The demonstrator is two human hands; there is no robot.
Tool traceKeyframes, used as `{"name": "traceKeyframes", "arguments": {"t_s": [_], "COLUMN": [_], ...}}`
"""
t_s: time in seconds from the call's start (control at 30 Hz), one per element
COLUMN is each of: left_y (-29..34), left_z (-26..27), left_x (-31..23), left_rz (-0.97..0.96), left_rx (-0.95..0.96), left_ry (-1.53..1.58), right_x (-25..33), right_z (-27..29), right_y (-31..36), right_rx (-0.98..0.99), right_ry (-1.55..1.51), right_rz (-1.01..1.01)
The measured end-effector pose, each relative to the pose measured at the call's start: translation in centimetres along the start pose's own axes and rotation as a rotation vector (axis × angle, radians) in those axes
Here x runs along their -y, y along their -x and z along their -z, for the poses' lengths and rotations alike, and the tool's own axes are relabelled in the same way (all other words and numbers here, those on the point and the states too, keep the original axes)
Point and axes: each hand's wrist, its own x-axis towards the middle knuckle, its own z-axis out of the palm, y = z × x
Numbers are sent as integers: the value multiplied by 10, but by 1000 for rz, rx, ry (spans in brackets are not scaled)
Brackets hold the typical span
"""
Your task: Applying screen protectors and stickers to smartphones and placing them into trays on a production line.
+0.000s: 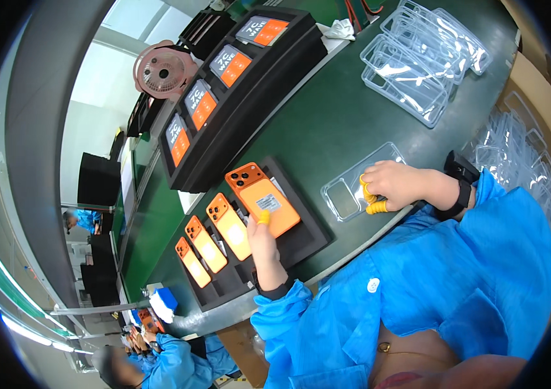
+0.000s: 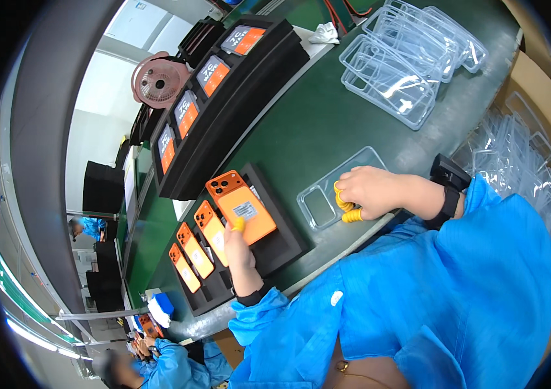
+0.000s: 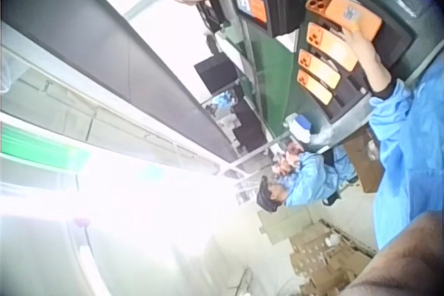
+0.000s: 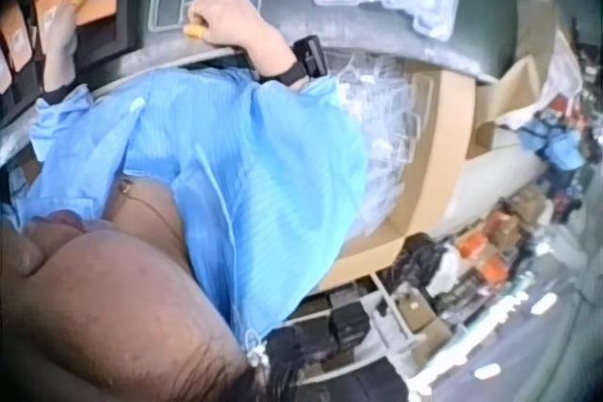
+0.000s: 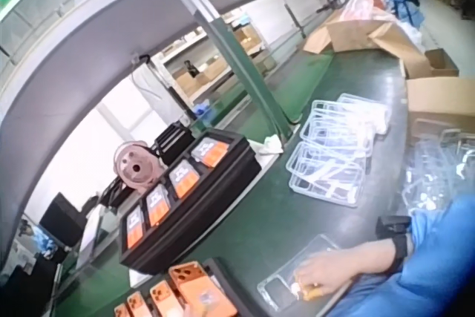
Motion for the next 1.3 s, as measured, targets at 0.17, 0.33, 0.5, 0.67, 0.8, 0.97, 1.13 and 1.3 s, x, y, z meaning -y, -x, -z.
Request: {"name": "traceKeyframes", "arguments": {"t_s": [0.17,0.33,0.5,0.67,0.8,0.97,1.13,1.3], "left_y": [31,40,36,37,39,37,39,38], "left_z": [-8,-63,-60,-58,-65,-66,-67,-66], "left_x": [-7,-8,-12,-1,3,5,1,2], "left_rz": [-96,-100,-410,-744,-581,-607,-615,-574], "left_rx": [101,609,397,399,541,545,506,529], "left_ry": [332,210,-441,-1031,-1237,-1220,-1166,-1192], "right_x": [10,24,27,22,26,25,24,25], "right_z": [23,1,7,15,21,26,33,30], "right_y": [-1,-33,-29,-22,-23,-21,-15,-16], "right_rx": [-304,-474,-602,-582,-567,-547,-440,-451], "right_ry": [-260,-681,-947,-1068,-1340,-1278,-903,-1095], "right_rz": [-132,-265,-424,-534,-547,-475,-430,-462]}}
